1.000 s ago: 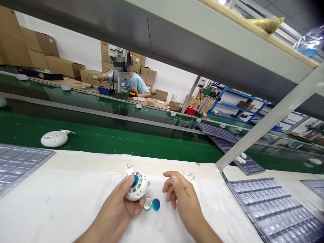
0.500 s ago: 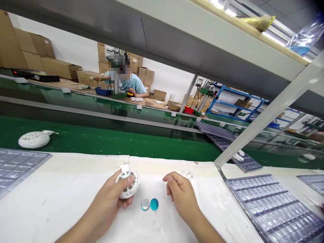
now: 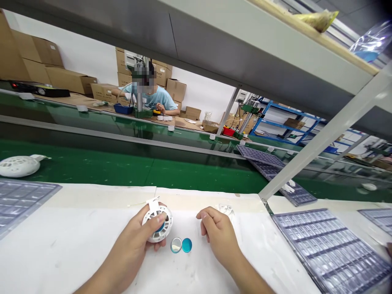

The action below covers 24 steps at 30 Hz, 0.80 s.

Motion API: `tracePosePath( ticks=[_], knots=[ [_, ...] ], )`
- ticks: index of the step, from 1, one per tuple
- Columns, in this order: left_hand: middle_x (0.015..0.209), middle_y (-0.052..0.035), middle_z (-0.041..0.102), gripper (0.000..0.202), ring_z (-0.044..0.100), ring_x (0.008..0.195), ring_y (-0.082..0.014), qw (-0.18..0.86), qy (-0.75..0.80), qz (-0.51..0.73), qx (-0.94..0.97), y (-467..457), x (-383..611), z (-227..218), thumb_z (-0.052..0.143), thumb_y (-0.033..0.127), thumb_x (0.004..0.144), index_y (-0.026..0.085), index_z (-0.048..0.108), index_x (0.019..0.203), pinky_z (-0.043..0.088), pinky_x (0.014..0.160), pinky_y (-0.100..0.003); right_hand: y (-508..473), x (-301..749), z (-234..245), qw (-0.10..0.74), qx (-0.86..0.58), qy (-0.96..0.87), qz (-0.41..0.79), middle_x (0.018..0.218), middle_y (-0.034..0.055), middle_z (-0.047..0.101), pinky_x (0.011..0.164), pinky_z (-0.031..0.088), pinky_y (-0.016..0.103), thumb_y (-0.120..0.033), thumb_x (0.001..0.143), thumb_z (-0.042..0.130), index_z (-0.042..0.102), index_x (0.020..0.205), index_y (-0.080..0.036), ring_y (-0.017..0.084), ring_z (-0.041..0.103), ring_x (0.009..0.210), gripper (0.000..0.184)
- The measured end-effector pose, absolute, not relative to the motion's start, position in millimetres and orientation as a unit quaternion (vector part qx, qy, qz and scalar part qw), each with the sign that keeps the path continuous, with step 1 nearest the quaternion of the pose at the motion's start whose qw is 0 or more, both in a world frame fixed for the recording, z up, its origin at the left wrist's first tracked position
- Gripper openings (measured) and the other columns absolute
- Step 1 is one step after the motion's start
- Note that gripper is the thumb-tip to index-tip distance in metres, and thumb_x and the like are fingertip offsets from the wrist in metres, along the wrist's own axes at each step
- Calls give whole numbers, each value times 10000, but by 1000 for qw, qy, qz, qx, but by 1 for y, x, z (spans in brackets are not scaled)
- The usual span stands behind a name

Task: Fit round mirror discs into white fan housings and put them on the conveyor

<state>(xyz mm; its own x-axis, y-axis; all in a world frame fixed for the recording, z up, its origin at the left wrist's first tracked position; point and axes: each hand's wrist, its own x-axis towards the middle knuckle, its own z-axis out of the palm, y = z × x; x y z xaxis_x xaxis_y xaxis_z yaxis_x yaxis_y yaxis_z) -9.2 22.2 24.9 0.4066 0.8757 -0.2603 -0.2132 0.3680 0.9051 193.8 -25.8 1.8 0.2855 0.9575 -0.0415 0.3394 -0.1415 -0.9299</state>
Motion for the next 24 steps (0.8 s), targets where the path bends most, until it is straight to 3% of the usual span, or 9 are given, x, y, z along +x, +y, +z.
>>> tracePosePath(
  ticks=[3, 5, 7, 10, 15, 21, 24],
  knots=[
    [883, -21, 637, 304, 630, 804, -193, 749, 423, 371, 350, 26, -7, 21, 658, 483, 834, 219, 605, 976, 554, 730, -299, -24, 194, 0, 430, -676, -484, 353, 551, -36, 525, 476, 329, 238, -341, 905, 429, 628, 788, -186, 115, 413, 470, 278],
    [1026, -73, 654, 340, 656, 951, -259, 763, 428, 374, 307, 29, -5, 18, 644, 474, 848, 193, 610, 1036, 558, 869, -381, -24, 194, -1, 426, -679, -482, 354, 558, -36, 525, 479, 329, 239, -331, 906, 426, 624, 792, -188, 117, 418, 479, 269],
    [1145, -114, 645, 376, 652, 1023, -302, 768, 429, 380, 287, 32, -4, 16, 619, 465, 868, 176, 607, 1108, 549, 918, -431, -24, 194, -2, 424, -681, -481, 355, 561, -35, 529, 482, 332, 241, -323, 904, 427, 621, 791, -191, 121, 427, 487, 260],
    [1239, -121, 616, 387, 658, 1020, -309, 763, 428, 382, 298, 33, -4, 15, 601, 449, 880, 188, 597, 1165, 552, 918, -453, -24, 194, -4, 419, -683, -481, 356, 559, -32, 536, 483, 333, 247, -308, 891, 436, 618, 775, -194, 129, 439, 492, 244],
    [1253, -133, 617, 280, 692, 960, -304, 739, 467, 391, 288, 30, -5, 12, 618, 365, 874, 192, 581, 1091, 567, 880, -457, -22, 193, -5, 425, -681, -477, 357, 572, -44, 518, 489, 334, 248, -250, 844, 469, 616, 831, -207, 134, 441, 506, 154],
    [1102, -87, 653, 310, 669, 892, -254, 722, 451, 367, 375, 29, -5, 6, 560, 457, 886, 225, 538, 1091, 544, 814, -409, -23, 192, -8, 437, -675, -480, 350, 632, -37, 526, 517, 366, 248, -192, 771, 508, 566, 792, -219, 142, 480, 560, 68],
    [923, -41, 649, 316, 607, 726, -214, 628, 482, 273, 547, 25, -4, 4, 495, 475, 898, 239, 540, 1102, 492, 710, -380, -23, 192, -9, 431, -678, -485, 346, 638, -30, 543, 532, 383, 255, -197, 782, 506, 568, 778, -218, 151, 502, 573, 66]
  ],
)
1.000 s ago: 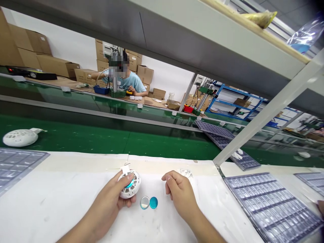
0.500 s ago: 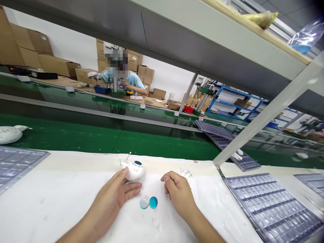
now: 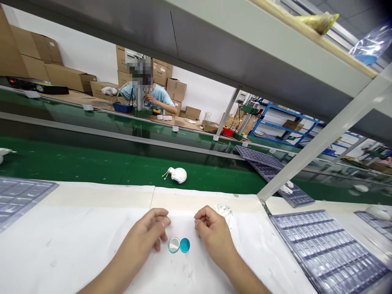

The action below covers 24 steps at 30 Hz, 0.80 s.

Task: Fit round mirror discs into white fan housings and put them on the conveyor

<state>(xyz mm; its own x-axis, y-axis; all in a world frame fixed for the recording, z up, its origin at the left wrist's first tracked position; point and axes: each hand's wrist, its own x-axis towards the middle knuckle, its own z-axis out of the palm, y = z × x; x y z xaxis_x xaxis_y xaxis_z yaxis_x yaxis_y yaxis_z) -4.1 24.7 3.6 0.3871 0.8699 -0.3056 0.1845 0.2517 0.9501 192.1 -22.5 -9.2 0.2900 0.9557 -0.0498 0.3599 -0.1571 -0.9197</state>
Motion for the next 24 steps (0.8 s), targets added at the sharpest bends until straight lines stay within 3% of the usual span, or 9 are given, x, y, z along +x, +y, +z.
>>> tracePosePath(
  ticks=[2, 5, 8, 11, 14, 20, 24],
  knots=[
    [940, -36, 634, 295, 586, 740, -218, 516, 465, 191, 693, 20, -3, 1, 497, 423, 886, 251, 566, 1116, 466, 714, -380, -22, 193, -8, 421, -678, -494, 346, 633, -25, 561, 544, 396, 261, -204, 804, 495, 589, 784, -216, 155, 514, 575, 97],
    [1162, -50, 586, 351, 592, 952, -256, 374, 404, 117, 827, 13, -1, -5, 556, 294, 820, 276, 583, 1170, 466, 801, -398, -24, 194, -3, 396, -670, -518, 355, 638, -22, 597, 573, 412, 268, -207, 836, 486, 645, 808, -221, 159, 536, 587, 162],
    [1110, -56, 584, 263, 598, 932, -255, 306, 387, 74, 867, 10, 0, -7, 511, 209, 816, 246, 621, 1052, 474, 748, -388, -28, 193, 5, 313, -656, -599, 336, 722, -10, 652, 645, 421, 278, -211, 854, 507, 678, 841, -238, 175, 584, 685, 173],
    [1013, -63, 587, 189, 604, 871, -247, 289, 388, 55, 873, 11, 2, -5, 431, 209, 865, 215, 614, 909, 468, 691, -371, -34, 190, 9, 181, -644, -687, 284, 838, 4, 650, 693, 416, 292, -223, 795, 599, 651, 908, -245, 198, 594, 771, 126],
    [998, -61, 586, 169, 603, 872, -249, 293, 396, 51, 869, 12, 2, -1, 447, 228, 858, 213, 606, 913, 464, 693, -366, -38, 186, 8, 114, -638, -719, 252, 914, 19, 626, 707, 411, 300, -214, 755, 617, 598, 901, -233, 209, 587, 814, 148],
    [978, -30, 601, 138, 592, 788, -216, 351, 420, 78, 833, 18, -3, 8, 462, 301, 865, 239, 576, 910, 445, 661, -333, -37, 182, 4, 95, -653, -717, 225, 856, 23, 625, 672, 400, 296, -214, 733, 587, 561, 828, -217, 206, 572, 788, 98],
    [1005, -49, 614, 147, 597, 837, -237, 322, 439, 87, 834, 24, -9, 11, 479, 315, 851, 238, 588, 913, 436, 675, -342, -38, 182, 9, 108, -658, -710, 227, 904, 43, 634, 689, 414, 315, -235, 739, 609, 579, 872, -212, 230, 577, 839, 138]
  ],
)
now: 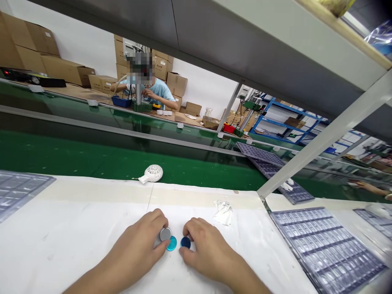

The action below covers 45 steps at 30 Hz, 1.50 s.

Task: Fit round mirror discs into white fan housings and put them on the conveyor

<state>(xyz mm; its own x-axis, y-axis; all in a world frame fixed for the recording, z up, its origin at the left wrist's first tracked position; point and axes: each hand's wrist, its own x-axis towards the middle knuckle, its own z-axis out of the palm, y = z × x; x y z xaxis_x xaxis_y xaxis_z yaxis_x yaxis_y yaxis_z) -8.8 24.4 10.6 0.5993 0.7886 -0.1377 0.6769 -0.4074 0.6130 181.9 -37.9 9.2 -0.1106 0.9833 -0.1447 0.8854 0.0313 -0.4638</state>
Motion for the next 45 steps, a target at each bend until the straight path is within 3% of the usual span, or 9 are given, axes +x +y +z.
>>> tracePosePath(
  ticks=[6, 12, 17, 22, 28, 36, 45],
  knots=[
    [950, -67, 619, 138, 601, 823, -259, 290, 440, 54, 848, 27, -15, 14, 475, 278, 829, 235, 598, 874, 430, 677, -365, -43, 184, 12, 66, -646, -728, 219, 908, 60, 650, 662, 413, 318, -193, 763, 573, 570, 863, -211, 236, 598, 802, 101],
    [906, -56, 608, 137, 583, 802, -249, 315, 405, 55, 857, 19, -14, 13, 461, 239, 821, 232, 597, 822, 409, 685, -359, -39, 180, 11, 121, -670, -688, 251, 824, 14, 623, 599, 371, 279, -240, 728, 597, 536, 823, -222, 193, 561, 714, 115],
    [852, -72, 587, 300, 551, 769, -266, 357, 403, 84, 838, 19, -7, 4, 380, 334, 906, 225, 599, 731, 364, 665, -364, -38, 179, 12, 150, -672, -673, 271, 804, -3, 596, 585, 350, 261, -214, 720, 605, 516, 807, -220, 163, 523, 690, 125],
    [742, -23, 555, 324, 513, 706, -234, 424, 425, 122, 791, 25, -7, 1, 385, 401, 924, 239, 545, 693, 342, 640, -333, -39, 179, 10, 162, -670, -671, 273, 792, -14, 584, 582, 346, 256, -211, 712, 619, 514, 804, -225, 158, 518, 684, 140],
    [643, 34, 410, 370, 392, 640, -183, 518, 427, 167, 722, 31, -11, 5, 322, 444, 937, 241, 370, 630, 323, 603, -294, -39, 165, 2, 143, -649, -710, 232, 834, 7, 605, 633, 374, 281, -201, 722, 609, 548, 846, -222, 181, 554, 730, 140],
    [626, 24, 540, 296, 423, 526, -147, 594, 422, 122, 674, 25, -8, -2, 504, 420, 844, 199, 570, 659, 312, 527, -280, -41, 172, 7, 170, -637, -701, 272, 839, -20, 596, 636, 381, 263, -208, 740, 623, 553, 892, -236, 161, 544, 730, 170],
    [475, 55, 447, 394, 297, 413, -97, 673, 416, 108, 602, 20, -3, 5, 485, 497, 844, 207, 485, 576, 203, 442, -253, -43, 162, -5, 223, -600, -734, 228, 832, -10, 598, 649, 391, 264, -116, 776, 565, 538, 897, -227, 159, 539, 727, 167]
  ],
)
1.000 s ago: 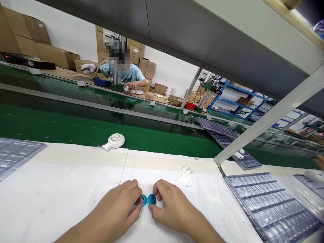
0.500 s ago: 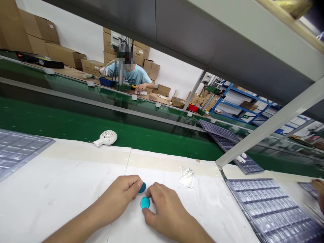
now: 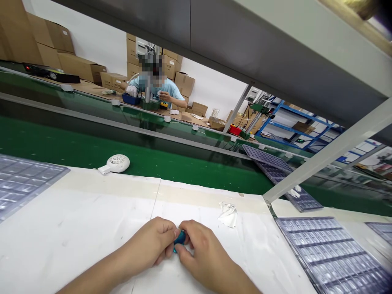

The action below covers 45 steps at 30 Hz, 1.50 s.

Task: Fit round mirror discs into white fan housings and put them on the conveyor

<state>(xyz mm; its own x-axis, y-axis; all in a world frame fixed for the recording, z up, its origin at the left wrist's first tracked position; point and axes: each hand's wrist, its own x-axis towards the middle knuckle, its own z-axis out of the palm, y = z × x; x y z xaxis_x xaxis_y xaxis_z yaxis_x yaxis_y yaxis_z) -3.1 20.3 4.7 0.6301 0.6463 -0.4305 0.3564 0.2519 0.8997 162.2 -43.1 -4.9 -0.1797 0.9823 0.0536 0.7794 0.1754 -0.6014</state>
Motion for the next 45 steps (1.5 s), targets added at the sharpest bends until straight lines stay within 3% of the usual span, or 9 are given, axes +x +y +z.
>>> tracePosePath(
  ticks=[5, 8, 12, 18, 27, 30, 34, 38, 45],
  knots=[
    [398, 66, 356, 413, 210, 384, -100, 697, 425, 107, 568, 20, -3, 7, 428, 482, 853, 216, 475, 540, 124, 422, -269, -45, 162, -6, 218, -604, -739, 204, 816, 0, 602, 639, 388, 264, -114, 775, 558, 539, 894, -214, 162, 544, 713, 156],
    [465, 58, 389, 376, 263, 438, -116, 657, 460, 152, 577, 24, -5, 12, 415, 443, 858, 205, 537, 594, 185, 460, -269, -44, 162, -6, 197, -613, -740, 197, 752, -15, 580, 601, 359, 263, -151, 774, 558, 516, 806, -219, 155, 526, 665, 86],
    [540, 67, 354, 245, 320, 555, -153, 574, 519, 220, 594, 30, -8, 19, 436, 358, 850, 213, 608, 753, 260, 561, -283, -43, 160, -10, 150, -619, -753, 164, 819, 10, 603, 615, 354, 286, -205, 766, 566, 538, 818, -224, 189, 553, 729, 62],
    [580, 47, 397, 313, 371, 618, -182, 554, 508, 234, 616, 27, -7, 15, 493, 432, 854, 237, 541, 614, 280, 611, -305, -44, 159, -11, 105, -621, -761, 155, 927, 41, 620, 653, 385, 312, -227, 770, 564, 566, 924, -224, 223, 581, 802, 154],
    [567, 57, 375, 323, 351, 607, -173, 566, 496, 240, 613, 26, -6, 12, 506, 412, 869, 233, 511, 600, 275, 610, -307, -41, 151, -4, 26, -654, -742, 143, 817, 76, 652, 584, 368, 306, -157, 715, 564, 570, 804, -184, 236, 602, 722, 94],
    [574, 53, 404, 328, 362, 595, -160, 583, 485, 241, 605, 25, -5, 8, 525, 392, 864, 220, 503, 586, 270, 587, -297, -42, 156, -9, 84, -654, -739, 142, 743, 46, 620, 560, 361, 293, -158, 679, 575, 527, 739, -197, 206, 569, 652, 86],
    [659, -3, 584, 305, 468, 515, -148, 684, 424, 198, 560, 20, -4, 7, 512, 421, 868, 185, 625, 711, 336, 515, -284, -43, 164, -12, 269, -613, -722, 175, 687, -14, 548, 536, 380, 246, -152, 659, 552, 502, 773, -214, 145, 512, 592, 139],
    [780, -85, 666, 408, 581, 661, -161, 799, 317, 175, 480, 12, -1, 12, 507, 478, 890, 122, 704, 871, 470, 643, -283, -42, 164, -11, 402, -561, -710, 141, 665, -32, 496, 502, 389, 226, -158, 651, 515, 494, 801, -223, 123, 463, 544, 165],
    [941, -108, 724, 276, 626, 832, -165, 859, 241, 231, 389, 8, -2, 14, 665, 328, 867, 121, 751, 1028, 484, 766, -260, -41, 165, -5, 420, -519, -741, 71, 631, -38, 444, 514, 393, 259, -200, 795, 544, 559, 897, -215, 144, 460, 548, 104]
  ],
)
